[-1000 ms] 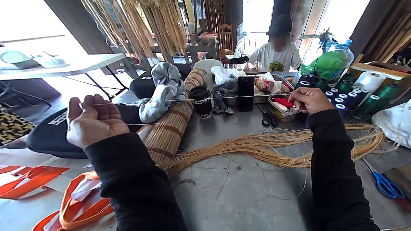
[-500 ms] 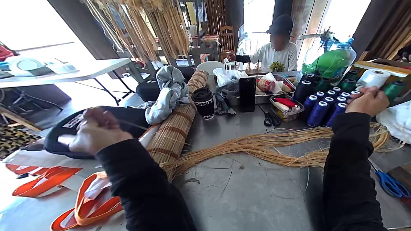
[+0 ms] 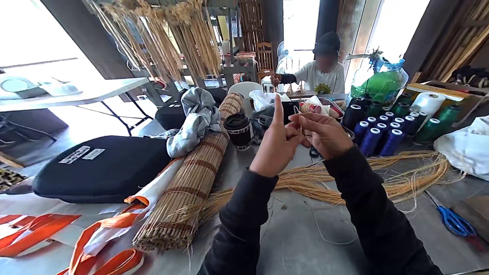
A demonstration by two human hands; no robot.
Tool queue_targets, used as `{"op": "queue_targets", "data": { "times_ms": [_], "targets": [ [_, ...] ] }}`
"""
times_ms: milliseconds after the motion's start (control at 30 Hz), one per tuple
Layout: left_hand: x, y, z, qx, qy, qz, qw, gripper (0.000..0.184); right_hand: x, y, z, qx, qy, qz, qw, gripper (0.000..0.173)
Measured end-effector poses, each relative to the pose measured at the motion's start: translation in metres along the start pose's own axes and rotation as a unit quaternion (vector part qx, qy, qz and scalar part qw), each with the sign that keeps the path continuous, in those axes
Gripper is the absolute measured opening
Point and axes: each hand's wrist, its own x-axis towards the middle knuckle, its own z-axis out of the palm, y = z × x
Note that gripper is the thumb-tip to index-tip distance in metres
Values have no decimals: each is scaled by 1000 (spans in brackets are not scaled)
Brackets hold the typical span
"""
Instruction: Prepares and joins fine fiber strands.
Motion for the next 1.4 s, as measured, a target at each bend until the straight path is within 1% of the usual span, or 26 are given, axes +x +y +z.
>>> {"op": "queue_targets", "data": {
  "times_ms": [133,200,233,300,333,367,400,433,467,533,567,600,667,700,767,833,900,933,967,1033,1100,1167,1200,1267,1333,1400],
  "targets": [
    [0,-5,3,53,-90,-73,992,103,4,-4,-10,47,101,1,994,20],
    [1,-9,1,118,-156,-119,973,99,7,-7,-22,45,142,-21,989,20],
    [0,-14,-2,160,-191,-142,958,95,9,-9,-28,40,165,-37,985,19],
    [-4,-29,-10,238,-240,-175,925,79,11,-12,-42,28,210,-62,975,16],
    [-6,-29,-15,283,-253,-198,904,66,12,-13,-47,30,234,-72,969,14],
    [-7,-20,-17,331,-264,-225,877,54,13,-14,-51,32,251,-76,965,13],
    [-7,0,-17,361,-283,-265,848,46,13,-14,-53,30,259,-75,963,13],
    [-8,9,-21,377,-289,-261,841,45,13,-13,-54,24,257,-70,964,12],
    [-8,4,-30,375,-290,-220,853,48,14,-11,-54,17,248,-63,967,11],
    [-9,-20,-48,339,-231,-130,902,60,15,-7,-49,-3,217,-49,975,9],
    [-9,-20,-51,317,-196,-92,924,62,14,-6,-44,-12,201,-46,978,9],
    [-8,-17,-48,291,-146,-57,944,59,13,-5,-38,-24,184,-45,982,9],
    [-5,-11,-31,211,-33,-15,977,44,9,-7,-27,-49,150,-40,987,10],
    [-3,-9,-19,154,9,-10,988,37,7,-8,-22,-59,135,-43,988,10],
    [0,-11,3,15,60,-5,998,32,6,-5,-16,-73,112,-63,989,9],
    [0,-14,19,-92,89,-32,991,30,6,-1,-12,-69,105,-84,989,7],
    [1,-13,28,-138,127,-69,980,16,6,1,-12,-68,105,-87,988,8],
    [1,-14,29,-134,138,-75,978,7,6,1,-13,-70,106,-86,988,8],
    [1,-16,28,-121,141,-69,980,3,6,0,-14,-73,110,-84,988,8],
    [2,-19,22,-80,141,-47,986,4,6,-3,-18,-78,121,-72,987,8],
    [2,-20,17,-51,137,-44,988,4,7,-8,-25,-62,150,-66,984,8],
    [3,-21,13,-38,122,-50,991,3,8,-11,-34,-79,164,-98,978,6],
    [3,-21,11,-32,113,-56,992,3,7,-12,-38,-114,153,-124,974,6],
    [2,-20,11,-18,98,-69,993,3,4,-16,-48,-218,87,-171,957,9],
    [2,-20,12,-3,91,-71,993,4,0,-21,-50,-285,14,-183,941,14],
    [2,-20,13,12,86,-66,994,4,-2,-23,-49,-334,-20,-189,923,15]
  ]
}}
